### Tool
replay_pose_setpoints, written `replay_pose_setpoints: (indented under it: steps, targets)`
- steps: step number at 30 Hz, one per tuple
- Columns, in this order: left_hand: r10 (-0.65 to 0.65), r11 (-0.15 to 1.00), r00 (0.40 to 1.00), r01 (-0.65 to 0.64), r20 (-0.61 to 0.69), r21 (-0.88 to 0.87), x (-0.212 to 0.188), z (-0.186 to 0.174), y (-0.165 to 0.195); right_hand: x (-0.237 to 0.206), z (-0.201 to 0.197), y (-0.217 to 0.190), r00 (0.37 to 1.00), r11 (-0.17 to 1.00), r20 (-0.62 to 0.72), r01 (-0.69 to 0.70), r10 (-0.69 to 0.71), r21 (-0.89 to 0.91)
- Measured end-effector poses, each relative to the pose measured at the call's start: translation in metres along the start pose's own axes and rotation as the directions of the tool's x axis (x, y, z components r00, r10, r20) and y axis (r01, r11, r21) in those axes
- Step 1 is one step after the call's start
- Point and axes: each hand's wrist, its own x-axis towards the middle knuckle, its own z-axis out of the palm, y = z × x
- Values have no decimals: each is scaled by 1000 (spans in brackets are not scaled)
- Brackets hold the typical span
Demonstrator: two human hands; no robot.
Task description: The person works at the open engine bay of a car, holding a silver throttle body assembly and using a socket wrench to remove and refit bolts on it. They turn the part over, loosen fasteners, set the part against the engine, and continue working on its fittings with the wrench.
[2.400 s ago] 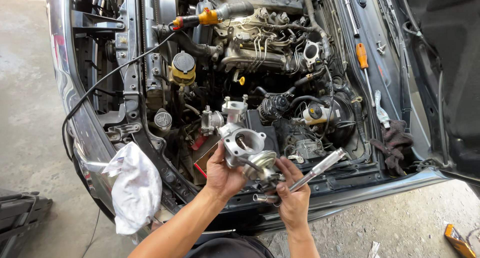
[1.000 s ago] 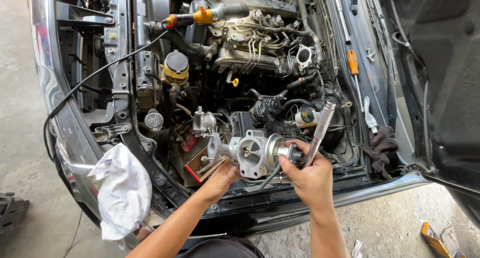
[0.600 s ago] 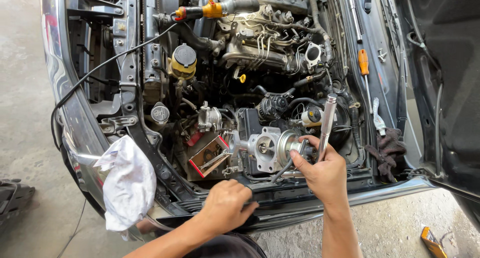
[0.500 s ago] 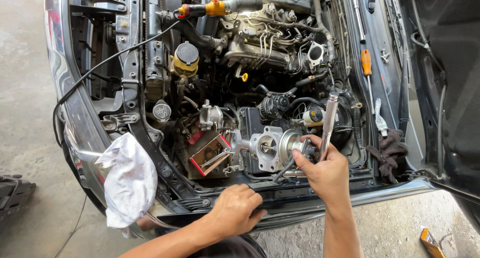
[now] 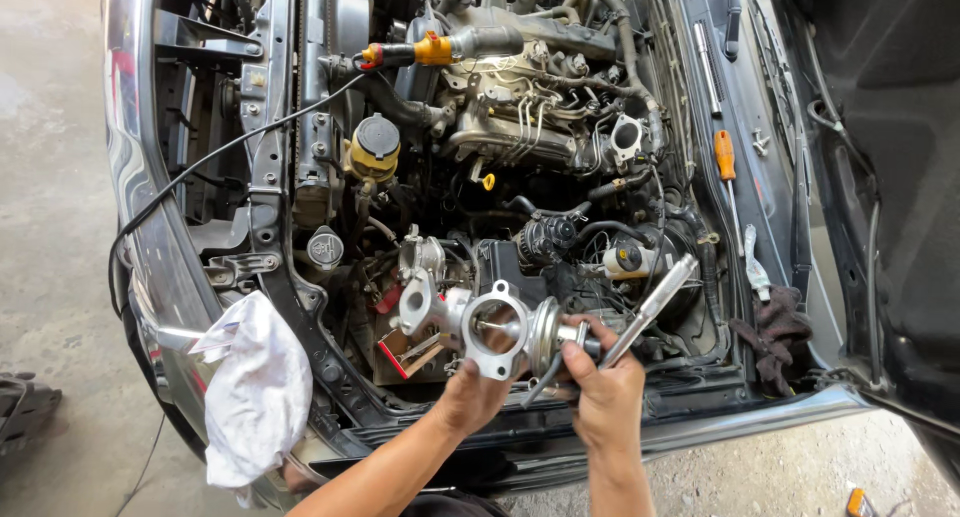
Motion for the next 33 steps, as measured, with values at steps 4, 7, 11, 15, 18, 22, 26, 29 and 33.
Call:
replay_pose_setpoints:
  steps: [4, 7, 11, 15, 18, 22, 26, 29, 33]
  targets:
    - [120, 980, 991, -129, -68, -151, 10, 14, 32, -9, 7, 18, 998, 997, 59, -33, 29, 65]
    - [164, 971, 987, -161, -2, -176, 11, 18, 57, -7, 7, 24, 995, 994, 90, -55, 46, 92]
    - [143, 979, 989, -135, 38, -154, 2, 7, 72, -6, 6, 36, 978, 964, 123, -192, 171, 182]
    - [176, 980, 984, -174, 19, -93, -2, -6, 72, -15, 13, 53, 939, 919, 200, -322, 279, 229]
    - [178, 984, 984, -177, 17, -23, -1, -5, 84, -20, 19, 61, 938, 944, 214, -303, 272, 129]
    - [172, 932, 983, -181, 58, 312, -11, 17, 128, -14, 14, 57, 966, 977, 169, -209, 197, 52]
    - [320, 306, 942, 2, -105, 952, -42, 51, 170, -2, -12, 54, 950, 923, 11, -307, 313, 233]
    - [348, -521, 937, 209, -18, 827, -59, 63, 195, 10, -27, 62, 989, 905, 148, 37, 29, -424]
    - [372, -712, 924, 222, 89, 666, -71, 58, 213, 18, -20, 78, 953, 913, 239, -76, 184, -401]
